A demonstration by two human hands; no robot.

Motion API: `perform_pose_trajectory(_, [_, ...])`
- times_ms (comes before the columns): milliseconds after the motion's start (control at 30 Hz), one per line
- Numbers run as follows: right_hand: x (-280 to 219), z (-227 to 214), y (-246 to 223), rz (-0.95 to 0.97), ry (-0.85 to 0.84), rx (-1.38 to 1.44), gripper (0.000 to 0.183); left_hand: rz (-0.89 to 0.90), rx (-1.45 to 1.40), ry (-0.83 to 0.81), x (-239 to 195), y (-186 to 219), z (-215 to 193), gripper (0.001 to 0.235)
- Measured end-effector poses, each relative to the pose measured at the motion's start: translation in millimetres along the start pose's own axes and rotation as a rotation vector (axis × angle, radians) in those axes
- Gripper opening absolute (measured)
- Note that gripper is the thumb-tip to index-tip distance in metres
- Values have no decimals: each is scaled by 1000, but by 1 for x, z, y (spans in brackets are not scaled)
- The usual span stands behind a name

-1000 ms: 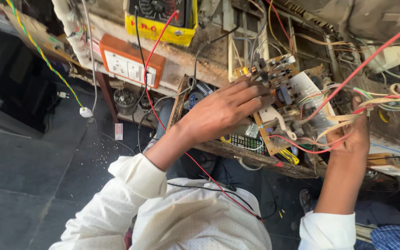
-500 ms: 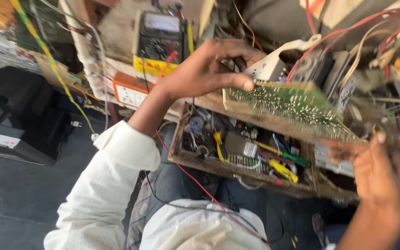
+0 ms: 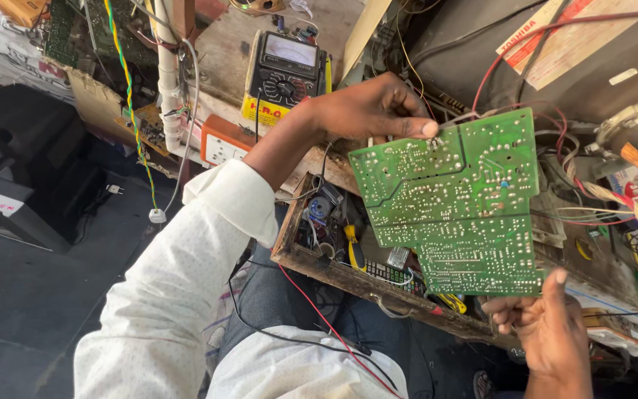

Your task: The person works on a green circuit board, using a screwdriver to adjust components and a multimeter to test connections. They handle wires and other electronic parts while seated at a cluttered workbench.

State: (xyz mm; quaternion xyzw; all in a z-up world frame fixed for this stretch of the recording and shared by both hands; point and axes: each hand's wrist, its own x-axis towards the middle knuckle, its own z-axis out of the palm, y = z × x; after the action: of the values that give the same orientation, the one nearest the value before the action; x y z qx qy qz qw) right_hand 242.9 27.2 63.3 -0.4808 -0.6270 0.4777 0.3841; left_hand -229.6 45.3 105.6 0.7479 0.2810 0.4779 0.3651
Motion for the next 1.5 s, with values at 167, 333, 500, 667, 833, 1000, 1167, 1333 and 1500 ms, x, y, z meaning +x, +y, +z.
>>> perform_pose_trajectory(167, [-8,-1,11,108,53,19,76,-1,33,-47,5,-1,7,58])
perform_pose_trajectory(333, [-14,-1,17,105,49,39,76,-55,-22,-89,9,-5,13,59])
perform_pose_trajectory(500, [-17,0,18,90,70,43,75,-51,15,-64,11,-8,19,58])
perform_pose_trajectory(667, [-20,3,19,59,77,56,74,-67,-3,-78,12,-8,22,56])
perform_pose_trajectory(833, [-18,2,18,115,112,64,73,-75,1,-84,14,-7,24,57])
perform_pose_trajectory(1000, [-16,0,22,126,140,56,76,-77,51,-47,13,-8,25,56])
perform_pose_trajectory(1167, [-10,-5,25,128,92,60,81,-112,47,-16,11,-3,28,55])
perform_pose_trajectory(1333, [11,-9,20,14,-37,90,64,163,-115,15,-7,13,30,43])
perform_pose_trajectory(1500, [51,-9,-4,-139,-118,156,61,316,-23,43,-30,21,22,41])
